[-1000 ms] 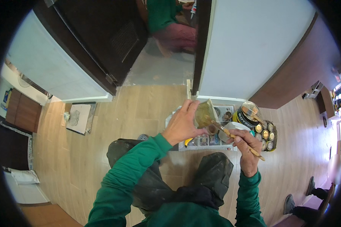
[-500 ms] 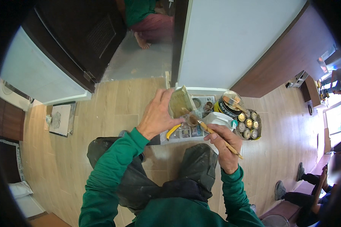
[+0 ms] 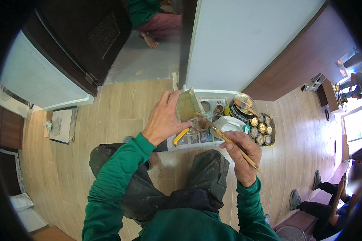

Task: The person kneels on the floor and uses a brush to mix yellow and red paint in a small container. They repeatedly dip the brush into the paint and stir the mixture to create an orange color.

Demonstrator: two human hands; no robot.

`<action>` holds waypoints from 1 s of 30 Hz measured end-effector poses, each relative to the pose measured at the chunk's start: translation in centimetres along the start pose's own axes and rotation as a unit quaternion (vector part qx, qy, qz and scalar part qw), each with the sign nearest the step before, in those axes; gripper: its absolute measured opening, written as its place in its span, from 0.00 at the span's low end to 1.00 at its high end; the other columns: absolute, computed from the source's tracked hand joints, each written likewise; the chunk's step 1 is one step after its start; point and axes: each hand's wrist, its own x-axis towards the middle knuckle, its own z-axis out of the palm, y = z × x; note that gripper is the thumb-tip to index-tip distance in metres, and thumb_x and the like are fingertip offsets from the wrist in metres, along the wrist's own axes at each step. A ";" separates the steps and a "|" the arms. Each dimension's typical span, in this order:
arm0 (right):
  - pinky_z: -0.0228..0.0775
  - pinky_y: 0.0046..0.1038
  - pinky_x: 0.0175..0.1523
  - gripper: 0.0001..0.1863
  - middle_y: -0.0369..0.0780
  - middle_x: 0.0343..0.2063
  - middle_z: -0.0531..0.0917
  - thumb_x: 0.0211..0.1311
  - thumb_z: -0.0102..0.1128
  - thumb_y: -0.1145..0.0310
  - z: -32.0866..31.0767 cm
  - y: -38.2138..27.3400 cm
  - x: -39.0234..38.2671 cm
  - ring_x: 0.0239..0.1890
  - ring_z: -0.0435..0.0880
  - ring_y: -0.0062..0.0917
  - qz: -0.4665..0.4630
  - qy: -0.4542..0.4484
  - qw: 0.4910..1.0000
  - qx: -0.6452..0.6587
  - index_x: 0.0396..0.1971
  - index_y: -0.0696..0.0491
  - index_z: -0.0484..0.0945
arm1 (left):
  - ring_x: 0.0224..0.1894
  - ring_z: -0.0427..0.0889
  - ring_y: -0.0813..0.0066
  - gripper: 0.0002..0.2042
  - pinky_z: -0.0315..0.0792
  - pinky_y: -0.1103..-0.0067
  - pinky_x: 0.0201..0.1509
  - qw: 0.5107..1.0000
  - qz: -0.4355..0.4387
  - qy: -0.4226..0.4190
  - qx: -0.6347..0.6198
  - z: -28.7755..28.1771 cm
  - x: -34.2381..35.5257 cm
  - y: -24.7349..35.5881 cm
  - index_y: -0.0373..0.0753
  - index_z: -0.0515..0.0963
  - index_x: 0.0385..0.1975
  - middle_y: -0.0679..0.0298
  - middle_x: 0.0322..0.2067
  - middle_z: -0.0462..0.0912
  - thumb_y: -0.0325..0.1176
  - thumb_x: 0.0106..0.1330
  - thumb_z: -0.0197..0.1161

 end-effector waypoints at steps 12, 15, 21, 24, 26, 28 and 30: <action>0.75 0.28 0.52 0.14 0.47 0.48 0.85 0.60 0.66 0.78 0.3 0.0 -1.0 0.47 0.85 0.31 0.010 -0.021 0.999 -0.025 0.47 0.60 0.85 | 0.56 0.78 0.46 0.45 0.77 0.63 0.59 1.000 -0.020 -0.012 -0.002 0.2 0.1 0.0 0.34 0.67 0.64 0.50 0.56 0.71 0.37 0.42 0.83; 0.75 0.28 0.53 0.14 0.46 0.48 0.84 0.60 0.66 0.78 0.2 0.0 -0.8 0.47 0.85 0.31 -0.005 -0.017 0.999 -0.035 0.47 0.60 0.85 | 0.56 0.78 0.46 0.46 0.77 0.63 0.59 1.000 -0.018 -0.012 -0.006 0.2 0.2 0.2 0.35 0.67 0.64 0.50 0.56 0.71 0.37 0.42 0.83; 0.75 0.29 0.54 0.15 0.46 0.50 0.84 0.61 0.66 0.77 0.6 0.6 -1.3 0.49 0.85 0.33 0.011 -0.042 0.998 -0.054 0.49 0.59 0.84 | 0.56 0.78 0.46 0.45 0.76 0.63 0.59 1.000 -0.010 -0.005 -0.001 0.5 0.0 -0.1 0.35 0.67 0.64 0.50 0.56 0.72 0.37 0.42 0.83; 0.75 0.29 0.55 0.16 0.47 0.50 0.84 0.61 0.66 0.77 0.3 0.4 -1.9 0.50 0.85 0.33 0.021 -0.027 0.999 -0.022 0.49 0.59 0.84 | 0.56 0.78 0.46 0.45 0.76 0.63 0.58 1.000 -0.013 -0.001 0.002 0.5 -0.1 -0.2 0.35 0.67 0.64 0.50 0.56 0.72 0.37 0.42 0.83; 0.75 0.29 0.56 0.16 0.47 0.50 0.84 0.61 0.65 0.77 0.2 0.4 -1.9 0.50 0.85 0.33 -0.004 -0.006 1.000 -0.008 0.49 0.59 0.84 | 0.56 0.78 0.46 0.45 0.76 0.64 0.59 1.000 -0.014 -0.003 0.002 0.6 -0.1 -0.1 0.35 0.67 0.64 0.50 0.56 0.72 0.37 0.42 0.83; 0.75 0.30 0.56 0.15 0.47 0.50 0.84 0.61 0.65 0.76 0.4 0.6 -1.6 0.50 0.85 0.34 0.012 -0.011 1.000 -0.012 0.49 0.58 0.84 | 0.57 0.78 0.47 0.45 0.76 0.64 0.59 1.000 -0.020 -0.012 -0.001 0.6 -0.1 0.1 0.35 0.67 0.64 0.50 0.56 0.72 0.37 0.42 0.83; 0.75 0.31 0.56 0.15 0.48 0.50 0.84 0.62 0.65 0.76 0.5 0.7 -1.4 0.50 0.85 0.35 0.003 -0.021 1.000 -0.021 0.49 0.58 0.84 | 0.57 0.77 0.47 0.45 0.75 0.65 0.60 1.000 -0.024 -0.008 0.001 0.5 -0.1 0.4 0.35 0.67 0.64 0.50 0.57 0.72 0.37 0.42 0.83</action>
